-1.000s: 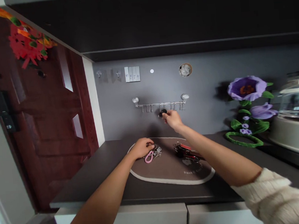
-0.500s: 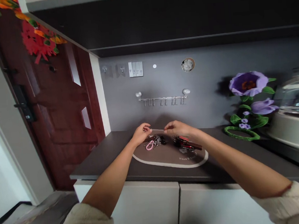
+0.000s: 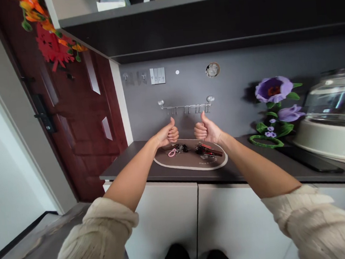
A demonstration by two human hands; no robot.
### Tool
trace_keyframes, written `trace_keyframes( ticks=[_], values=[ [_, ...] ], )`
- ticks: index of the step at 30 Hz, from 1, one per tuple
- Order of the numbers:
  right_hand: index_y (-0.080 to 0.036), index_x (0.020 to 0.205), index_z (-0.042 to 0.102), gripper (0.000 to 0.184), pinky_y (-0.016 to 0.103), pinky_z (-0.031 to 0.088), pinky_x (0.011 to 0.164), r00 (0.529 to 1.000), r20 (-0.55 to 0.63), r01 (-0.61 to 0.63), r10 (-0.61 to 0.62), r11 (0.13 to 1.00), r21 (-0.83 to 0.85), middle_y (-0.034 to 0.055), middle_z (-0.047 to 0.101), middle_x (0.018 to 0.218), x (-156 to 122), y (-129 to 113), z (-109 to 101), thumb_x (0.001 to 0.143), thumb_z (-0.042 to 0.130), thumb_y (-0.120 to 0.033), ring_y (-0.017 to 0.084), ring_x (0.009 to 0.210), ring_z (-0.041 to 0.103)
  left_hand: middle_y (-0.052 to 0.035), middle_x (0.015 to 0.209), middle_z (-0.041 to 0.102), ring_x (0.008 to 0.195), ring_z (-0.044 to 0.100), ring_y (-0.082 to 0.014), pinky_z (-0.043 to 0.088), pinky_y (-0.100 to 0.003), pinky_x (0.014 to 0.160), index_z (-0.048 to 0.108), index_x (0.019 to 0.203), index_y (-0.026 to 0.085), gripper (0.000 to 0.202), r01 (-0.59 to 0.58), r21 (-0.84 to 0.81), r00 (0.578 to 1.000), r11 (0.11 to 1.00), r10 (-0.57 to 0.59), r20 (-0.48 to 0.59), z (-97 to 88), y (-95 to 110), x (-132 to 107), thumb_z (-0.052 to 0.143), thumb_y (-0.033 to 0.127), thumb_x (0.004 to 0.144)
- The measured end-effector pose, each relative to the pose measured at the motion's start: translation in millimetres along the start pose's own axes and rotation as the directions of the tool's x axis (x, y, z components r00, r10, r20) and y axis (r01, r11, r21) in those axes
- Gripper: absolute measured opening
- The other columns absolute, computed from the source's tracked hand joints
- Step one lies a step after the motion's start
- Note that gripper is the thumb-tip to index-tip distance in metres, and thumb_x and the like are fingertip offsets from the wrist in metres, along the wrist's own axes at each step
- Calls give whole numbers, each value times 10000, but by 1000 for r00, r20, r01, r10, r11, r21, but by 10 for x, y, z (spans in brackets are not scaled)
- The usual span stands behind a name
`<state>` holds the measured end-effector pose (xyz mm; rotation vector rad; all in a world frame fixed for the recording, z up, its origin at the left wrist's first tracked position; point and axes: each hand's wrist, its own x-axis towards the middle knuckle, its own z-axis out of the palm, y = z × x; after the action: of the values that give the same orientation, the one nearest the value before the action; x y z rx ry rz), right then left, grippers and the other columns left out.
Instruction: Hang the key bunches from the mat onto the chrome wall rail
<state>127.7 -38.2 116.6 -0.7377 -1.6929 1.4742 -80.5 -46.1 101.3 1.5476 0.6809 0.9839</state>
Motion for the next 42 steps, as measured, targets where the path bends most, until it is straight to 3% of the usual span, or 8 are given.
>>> trace_keyframes(
  ticks=[5,10,19,25,28,31,38,42],
  values=[
    [-204,440,137,613,209,156,353,998,-10,-67,68,990,121,-62,136,363,-107,424,-23,640,119,-783,58,349,127,49,357,138,341,164,-49,157,-226,376,145,430,195,623,95,-109,993,990,-102,-57,-24,-338,-96,146,795,598],
    [-203,446,130,615,206,146,351,993,-17,-112,115,983,147,-65,149,362,-236,699,-41,633,139,-789,57,350,128,51,335,135,317,157,-46,147,-226,353,139,413,201,632,130,-97,986,987,-139,-93,5,-567,-182,139,814,566],
    [-206,447,164,606,205,136,349,997,-35,-66,72,985,157,-67,154,350,-133,633,-58,647,159,-778,55,335,133,56,337,139,312,160,-46,154,-225,361,180,408,200,620,108,-78,986,991,-117,-116,-52,-482,-136,210,780,623],
    [-195,565,405,531,197,103,350,995,-101,33,-20,991,132,-92,151,335,87,594,32,727,276,-684,55,319,102,71,373,246,360,247,-50,215,-218,421,393,517,172,454,2,194,929,981,70,-363,-173,-488,31,485,585,683],
    [-192,718,478,363,186,124,348,974,-204,114,-95,990,83,-104,232,354,225,609,111,737,446,-553,45,313,148,50,473,421,447,366,-60,280,-212,483,503,641,154,305,3,422,875,907,201,-440,-254,-546,125,568,450,667],
    [-189,809,493,216,170,202,354,947,-286,161,-145,986,32,-86,390,428,379,654,183,736,516,-391,40,334,286,34,558,492,502,408,-69,314,-206,518,557,739,144,199,18,590,854,807,294,-428,-327,-625,215,547,336,689],
    [-174,856,478,130,178,352,408,861,-486,136,-149,989,-62,-41,515,613,725,843,213,742,430,-136,46,405,431,-27,758,608,698,509,-113,388,-229,676,631,798,148,177,9,855,850,519,446,-279,-373,-835,345,492,242,742],
    [-168,843,487,131,186,358,417,823,-528,100,-209,969,-228,-38,511,610,791,982,148,742,415,-128,52,405,434,-30,828,634,786,526,-133,386,-258,766,647,833,175,180,-47,928,900,369,419,-121,-387,-920,337,504,252,757]
  ],
)
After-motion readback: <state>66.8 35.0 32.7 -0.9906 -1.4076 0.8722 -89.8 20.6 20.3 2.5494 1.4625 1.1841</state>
